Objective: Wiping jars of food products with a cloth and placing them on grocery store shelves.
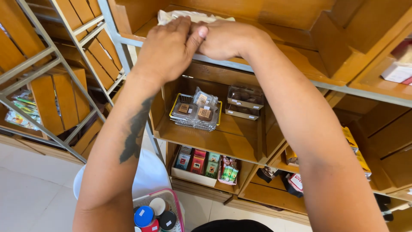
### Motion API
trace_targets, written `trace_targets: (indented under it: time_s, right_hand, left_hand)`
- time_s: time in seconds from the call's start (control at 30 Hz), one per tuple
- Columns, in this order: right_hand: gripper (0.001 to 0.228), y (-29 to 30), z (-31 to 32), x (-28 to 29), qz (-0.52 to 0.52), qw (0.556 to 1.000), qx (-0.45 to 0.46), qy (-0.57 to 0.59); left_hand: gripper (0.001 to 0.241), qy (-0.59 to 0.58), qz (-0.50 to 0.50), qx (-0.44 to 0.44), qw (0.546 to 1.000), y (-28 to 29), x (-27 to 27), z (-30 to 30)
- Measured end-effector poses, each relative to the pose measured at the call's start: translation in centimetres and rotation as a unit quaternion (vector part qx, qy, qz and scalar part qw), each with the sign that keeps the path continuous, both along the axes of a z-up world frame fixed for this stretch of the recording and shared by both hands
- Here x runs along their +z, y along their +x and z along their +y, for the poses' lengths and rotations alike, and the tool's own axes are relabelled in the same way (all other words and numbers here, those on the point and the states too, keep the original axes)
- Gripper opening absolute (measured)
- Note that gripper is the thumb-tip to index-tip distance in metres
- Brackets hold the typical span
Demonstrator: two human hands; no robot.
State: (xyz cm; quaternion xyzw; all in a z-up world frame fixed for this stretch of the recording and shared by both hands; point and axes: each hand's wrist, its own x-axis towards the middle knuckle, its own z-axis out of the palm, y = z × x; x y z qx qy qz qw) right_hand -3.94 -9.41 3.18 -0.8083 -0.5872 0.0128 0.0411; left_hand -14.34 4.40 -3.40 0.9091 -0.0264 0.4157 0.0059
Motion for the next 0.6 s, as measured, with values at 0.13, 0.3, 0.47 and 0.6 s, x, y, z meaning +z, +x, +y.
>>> trace_targets:
  time_s: [0.13,0.3,0.47,0.6]
  right_hand:
    - [0.059,-0.4,-4.6,0.4,0.009,1.000,-0.015,-0.021]
    - [0.036,1.1,-9.9,0.4,0.002,0.998,-0.059,-0.023]
    - [0.037,1.4,-12.2,0.9,0.002,0.990,-0.132,-0.037]
    - [0.037,2.2,-11.3,1.0,0.040,0.983,-0.177,-0.038]
  left_hand:
    - [0.081,-0.004,0.073,0.004,0.997,0.4,0.7,-4.2]
    - [0.076,-0.002,0.058,-0.092,0.994,2.7,1.1,-8.1]
    - [0.077,-0.038,0.070,-0.138,0.987,5.8,0.9,-10.1]
    - [0.085,-0.078,0.151,-0.103,0.980,7.0,1.3,-9.6]
